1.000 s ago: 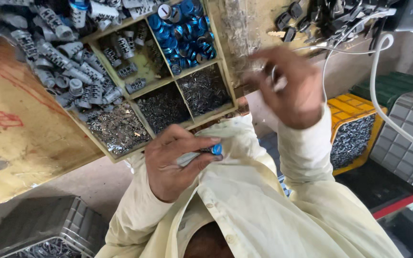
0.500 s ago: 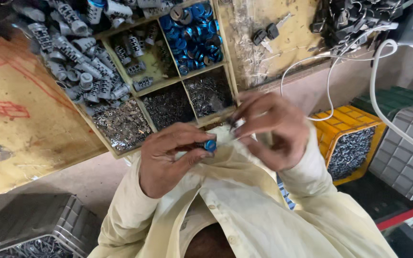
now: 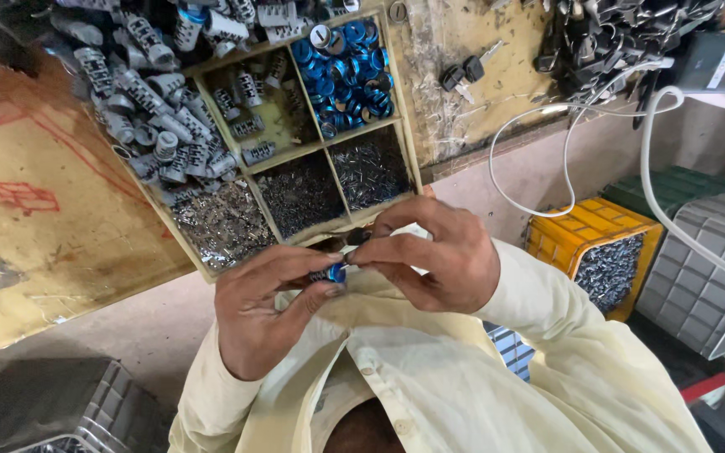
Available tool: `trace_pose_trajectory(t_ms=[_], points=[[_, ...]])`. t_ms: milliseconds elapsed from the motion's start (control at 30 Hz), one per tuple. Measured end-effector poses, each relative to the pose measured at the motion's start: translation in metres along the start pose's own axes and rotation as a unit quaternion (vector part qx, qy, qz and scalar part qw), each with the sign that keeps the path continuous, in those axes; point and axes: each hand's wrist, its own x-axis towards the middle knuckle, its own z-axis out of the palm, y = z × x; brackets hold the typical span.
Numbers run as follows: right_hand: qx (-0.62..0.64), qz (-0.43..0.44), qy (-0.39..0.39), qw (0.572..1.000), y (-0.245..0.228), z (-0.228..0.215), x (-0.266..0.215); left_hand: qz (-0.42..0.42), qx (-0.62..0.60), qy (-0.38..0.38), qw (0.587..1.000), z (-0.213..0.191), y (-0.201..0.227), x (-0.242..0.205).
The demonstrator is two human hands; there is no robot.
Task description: The person repeatedly assembles small key components by hand, inserting a metal pin into a key body and attaching a blue plastic cap. The person handles each unit one at a time, picking parts from a compartmentalized tray and assembling them in front of the camera.
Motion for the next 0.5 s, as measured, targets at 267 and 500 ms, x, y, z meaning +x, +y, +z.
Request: trace_pose_trajectory(t_ms=[267, 500], points=[[-0.127, -0.169, -0.090, 0.973, -0.009, -0.017, 0.016, -0.034, 0.119, 0.005, 0.992, 0.003, -0.004, -0.010], [0.212, -0.122, 0.004, 0.970, 0.008, -0.001, 0.021, -0.210, -0.320, -0.150, 0.912, 0.009, -0.036, -0.019]])
